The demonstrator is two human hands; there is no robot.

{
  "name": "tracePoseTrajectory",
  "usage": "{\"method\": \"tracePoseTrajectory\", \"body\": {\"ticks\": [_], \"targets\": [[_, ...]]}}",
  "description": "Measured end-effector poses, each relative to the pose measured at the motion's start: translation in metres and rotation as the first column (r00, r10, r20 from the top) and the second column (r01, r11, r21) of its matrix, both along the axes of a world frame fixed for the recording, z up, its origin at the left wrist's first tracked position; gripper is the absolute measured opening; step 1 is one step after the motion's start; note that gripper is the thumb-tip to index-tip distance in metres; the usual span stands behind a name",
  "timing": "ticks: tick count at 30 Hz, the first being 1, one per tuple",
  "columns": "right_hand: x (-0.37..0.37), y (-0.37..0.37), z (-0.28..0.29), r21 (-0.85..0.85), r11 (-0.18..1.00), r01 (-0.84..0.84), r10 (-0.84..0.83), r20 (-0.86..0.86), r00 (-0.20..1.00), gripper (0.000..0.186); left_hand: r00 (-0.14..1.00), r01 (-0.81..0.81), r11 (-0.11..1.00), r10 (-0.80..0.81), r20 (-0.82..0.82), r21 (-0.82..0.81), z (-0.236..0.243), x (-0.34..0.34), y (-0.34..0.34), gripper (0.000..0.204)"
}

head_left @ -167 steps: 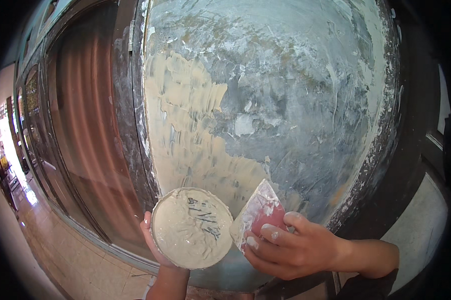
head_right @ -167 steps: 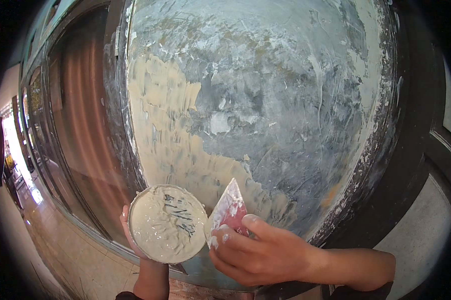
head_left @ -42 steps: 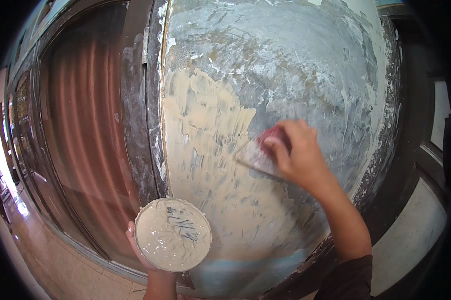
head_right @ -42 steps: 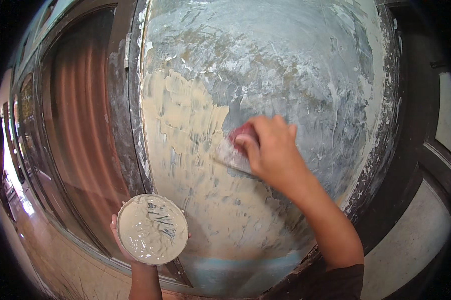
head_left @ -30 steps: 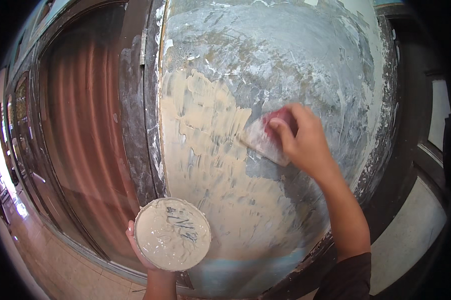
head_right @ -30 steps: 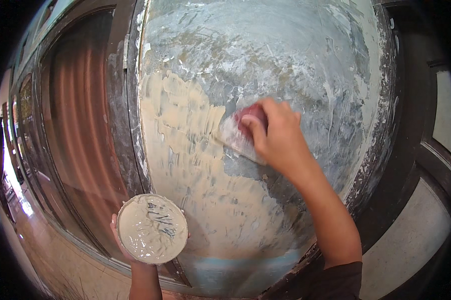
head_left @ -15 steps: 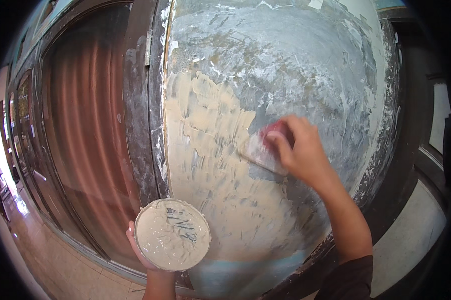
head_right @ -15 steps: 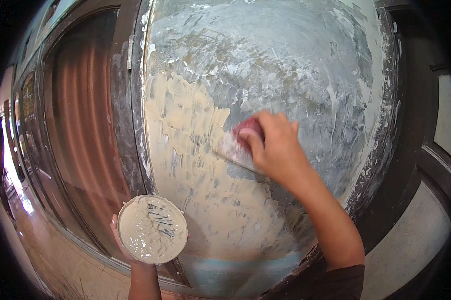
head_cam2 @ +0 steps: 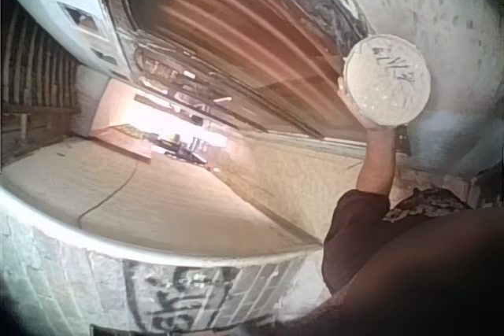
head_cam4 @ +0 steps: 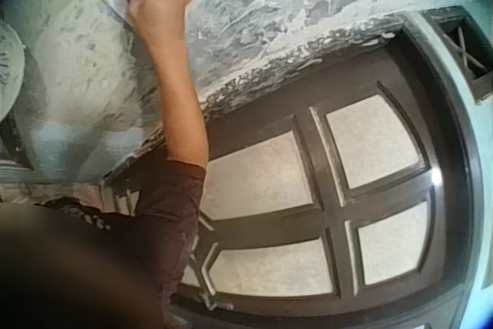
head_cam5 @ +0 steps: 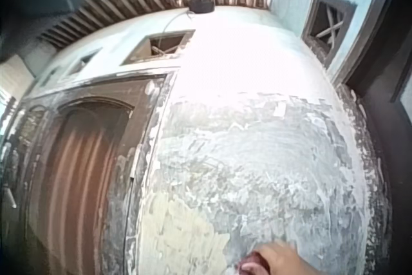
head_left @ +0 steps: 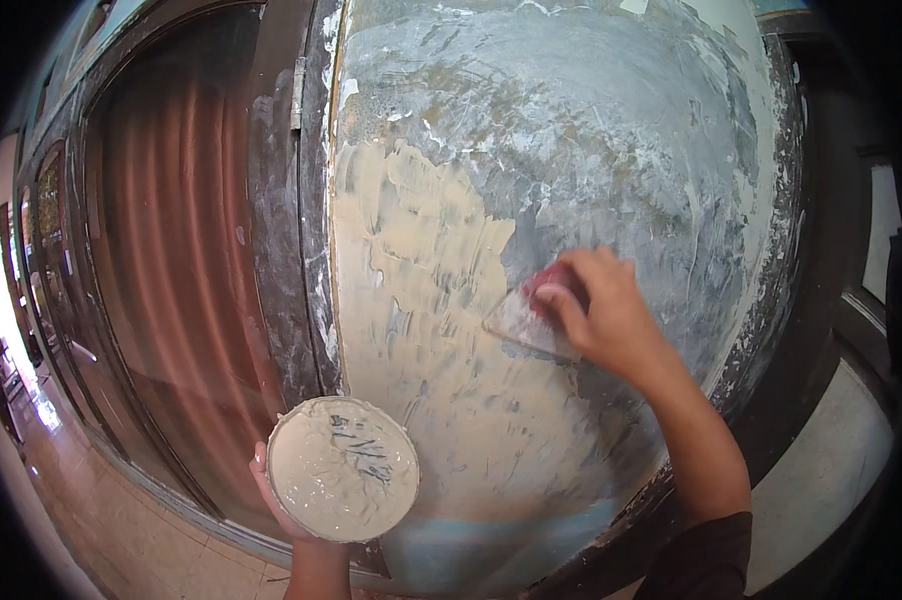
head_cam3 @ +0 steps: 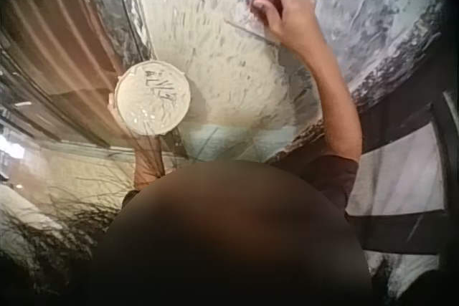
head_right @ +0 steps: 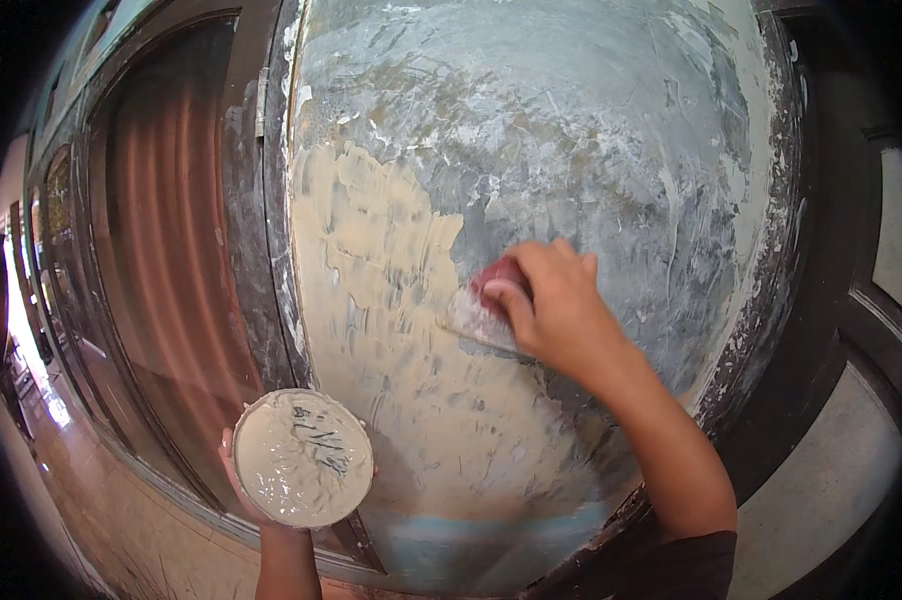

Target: The person applies plaster mix from a container onto a damaged wall using a putty knife, smoothing out the surface.

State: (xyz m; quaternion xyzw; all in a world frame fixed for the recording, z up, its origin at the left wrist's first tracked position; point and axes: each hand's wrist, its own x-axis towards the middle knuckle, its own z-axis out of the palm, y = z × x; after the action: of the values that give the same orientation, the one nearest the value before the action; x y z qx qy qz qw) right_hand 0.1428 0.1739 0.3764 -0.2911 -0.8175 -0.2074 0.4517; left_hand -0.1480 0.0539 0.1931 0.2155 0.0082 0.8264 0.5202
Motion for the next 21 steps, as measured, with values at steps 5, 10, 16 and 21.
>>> {"method": "tracePoseTrajectory", "body": {"ticks": [5, 10, 16, 21], "targets": [[-0.004, 0.008, 0.002, 0.104, 0.994, 0.034, -0.030, -0.047, 0.998, 0.024, 1.000, 0.003, 1.000, -0.003, 0.020, 0.006, 0.005, 0.004, -0.001, 0.069], [0.003, 0.004, 0.037, -0.006, 1.000, -0.028, 0.024, -0.345, 0.938, 0.025, 0.999, -0.016, 1.000, 0.016, 0.033, -0.020, 0.005, 0.009, 0.000, 0.068], [0.004, -0.048, 0.013, 0.222, 0.953, -0.209, 0.168, 0.191, 0.967, 0.027, 1.000, -0.002, 1.000, 0.002, 0.009, 0.018, -0.001, 0.003, 0.004, 0.069], [-0.020, -0.092, -0.032, 0.310, 0.924, -0.225, 0.061, 0.461, 0.885, 0.023, 0.999, 0.018, 0.998, -0.016, -0.029, 0.068, 0.016, 0.013, 0.001, 0.061]]}}
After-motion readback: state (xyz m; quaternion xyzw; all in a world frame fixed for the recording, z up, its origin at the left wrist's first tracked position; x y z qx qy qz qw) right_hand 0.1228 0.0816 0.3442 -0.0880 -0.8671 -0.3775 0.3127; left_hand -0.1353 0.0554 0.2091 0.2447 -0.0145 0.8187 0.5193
